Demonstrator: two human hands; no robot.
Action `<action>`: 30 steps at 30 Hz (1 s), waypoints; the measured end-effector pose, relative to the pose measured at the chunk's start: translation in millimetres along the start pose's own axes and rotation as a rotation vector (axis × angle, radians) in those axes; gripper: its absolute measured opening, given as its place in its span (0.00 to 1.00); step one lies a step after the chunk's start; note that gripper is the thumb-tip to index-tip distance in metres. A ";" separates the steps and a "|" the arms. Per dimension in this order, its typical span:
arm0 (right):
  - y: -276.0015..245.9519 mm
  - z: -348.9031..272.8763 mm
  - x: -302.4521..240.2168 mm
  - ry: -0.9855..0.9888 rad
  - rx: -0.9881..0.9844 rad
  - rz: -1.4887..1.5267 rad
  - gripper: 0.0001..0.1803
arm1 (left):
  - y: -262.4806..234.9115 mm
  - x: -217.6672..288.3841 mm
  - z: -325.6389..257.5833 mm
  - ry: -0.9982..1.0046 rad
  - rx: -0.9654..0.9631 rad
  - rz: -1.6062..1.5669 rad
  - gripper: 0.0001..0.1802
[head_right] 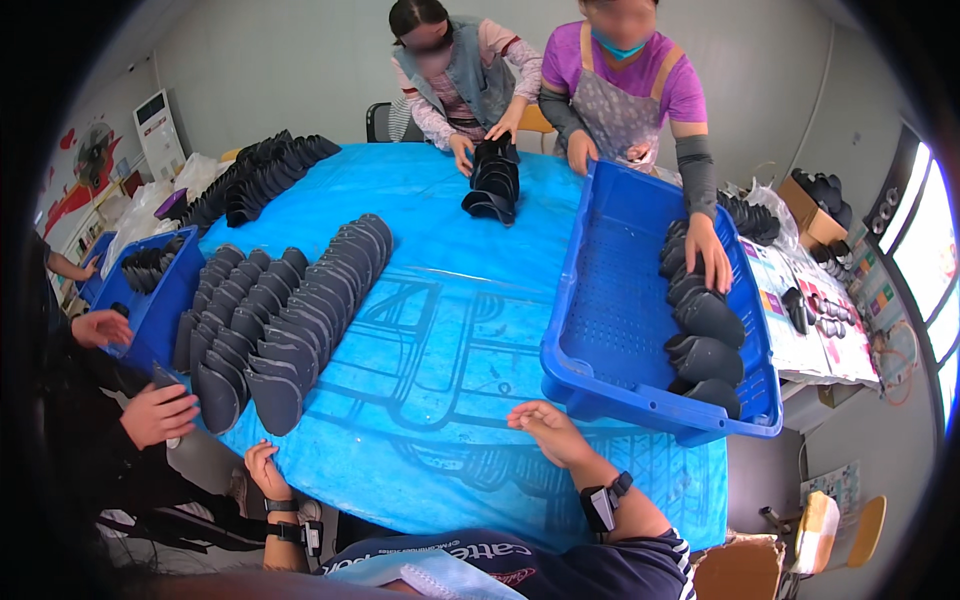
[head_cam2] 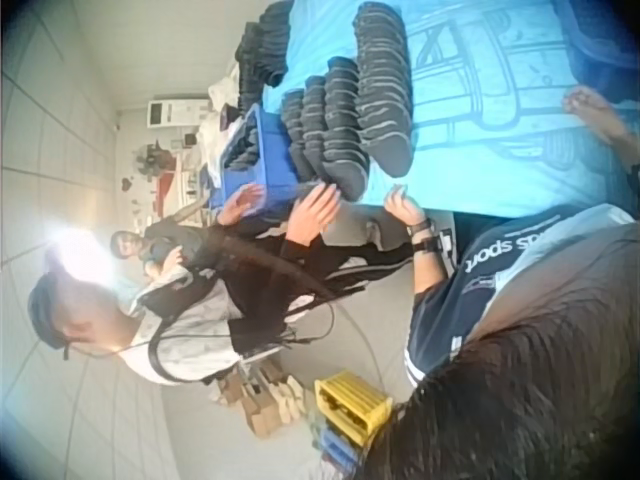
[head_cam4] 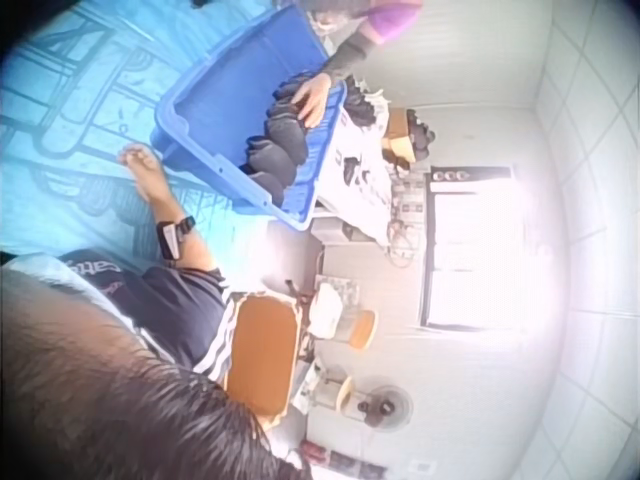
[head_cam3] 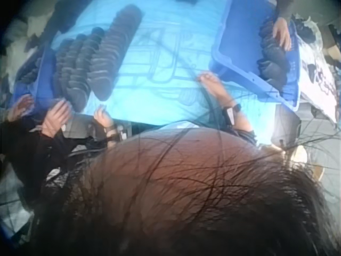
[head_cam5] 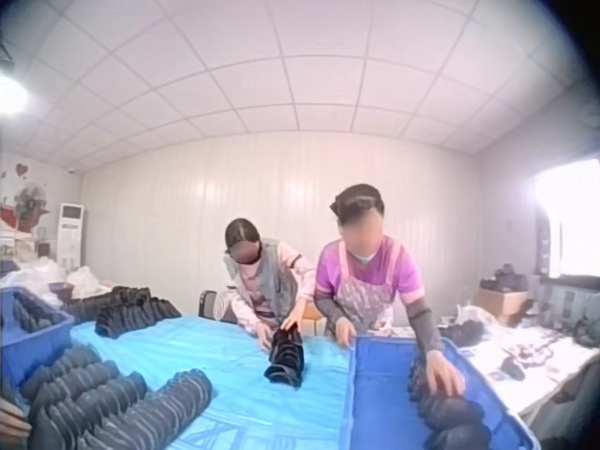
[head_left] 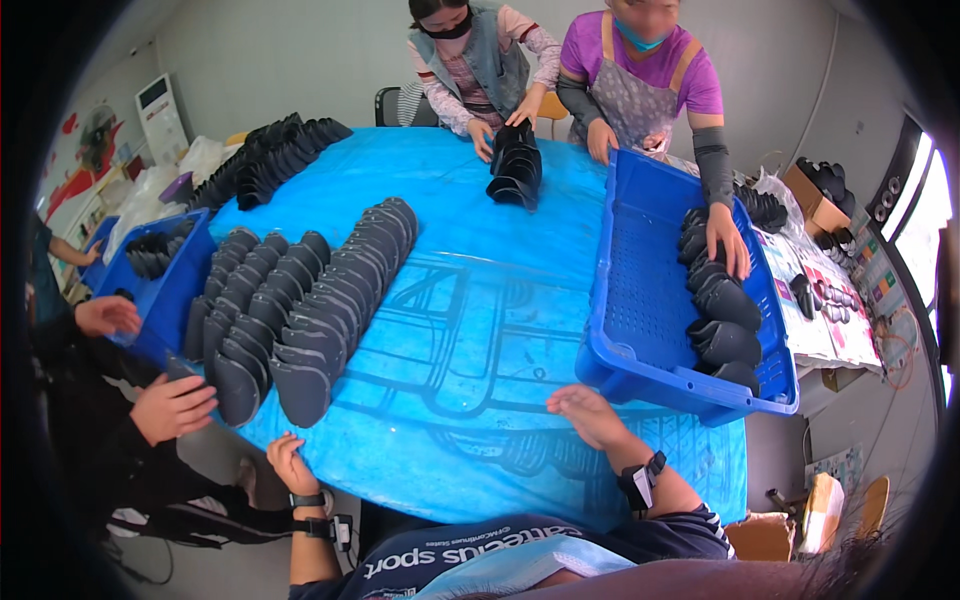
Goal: The person is sorting and arranging dark shoe upper components on a table in a manufacturing setting.
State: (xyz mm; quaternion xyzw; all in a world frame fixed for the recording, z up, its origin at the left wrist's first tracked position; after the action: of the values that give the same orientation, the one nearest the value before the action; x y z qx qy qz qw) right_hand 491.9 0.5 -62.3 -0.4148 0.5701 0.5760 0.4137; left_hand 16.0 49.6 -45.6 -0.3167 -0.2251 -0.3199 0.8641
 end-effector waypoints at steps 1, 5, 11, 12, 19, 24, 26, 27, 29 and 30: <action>-0.2 0.1 0.1 -0.004 -0.002 -0.001 0.10 | -0.1 2.0 0.5 0.003 -0.001 0.005 0.08; 1.2 0.3 -1.0 -0.001 -0.005 -0.012 0.10 | -0.5 1.3 -0.3 0.005 0.007 0.004 0.08; 1.1 -0.1 -3.1 -0.007 -0.005 -0.025 0.10 | -0.9 0.9 -0.3 0.007 0.022 -0.003 0.08; 1.0 -0.4 -3.2 -0.005 -0.001 -0.027 0.09 | -1.0 2.0 0.0 0.010 0.021 0.001 0.08; 1.6 -0.2 -2.4 -0.012 -0.013 -0.016 0.09 | -2.4 0.2 -1.2 0.017 0.020 0.015 0.08; -2.2 -3.7 -3.2 0.005 0.042 -0.067 0.10 | 5.4 -7.9 -1.4 0.004 0.004 -0.003 0.08; -5.4 -4.5 -4.8 0.010 0.093 -0.097 0.10 | 4.4 -12.8 -4.8 0.004 0.000 -0.027 0.08; -0.3 -0.4 -4.1 -0.007 0.042 -0.099 0.10 | 0.1 -18.7 -8.1 0.004 0.000 -0.014 0.08; -2.6 1.7 -2.9 -0.031 0.031 -0.106 0.11 | 0.2 -20.4 -10.4 0.001 -0.010 -0.011 0.08; -0.6 3.7 0.3 -0.030 0.003 -0.070 0.11 | -1.2 -20.6 -9.8 -0.002 -0.012 -0.009 0.08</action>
State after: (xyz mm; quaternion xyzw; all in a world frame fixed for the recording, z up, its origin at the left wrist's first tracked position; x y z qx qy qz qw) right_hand 492.3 4.2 -62.8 -0.4252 0.5497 0.5664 0.4430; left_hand 2.7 50.6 -64.2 -0.3213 -0.2255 -0.3247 0.8605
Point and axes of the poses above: each hand's wrist, its own z-axis towards the middle knuckle, its own y-axis out of the palm, x = y × z, the point moved 7 cm from there along z, towards the middle knuckle, and after that the axes turned 5 degrees about -y, right-handed, at the moved point
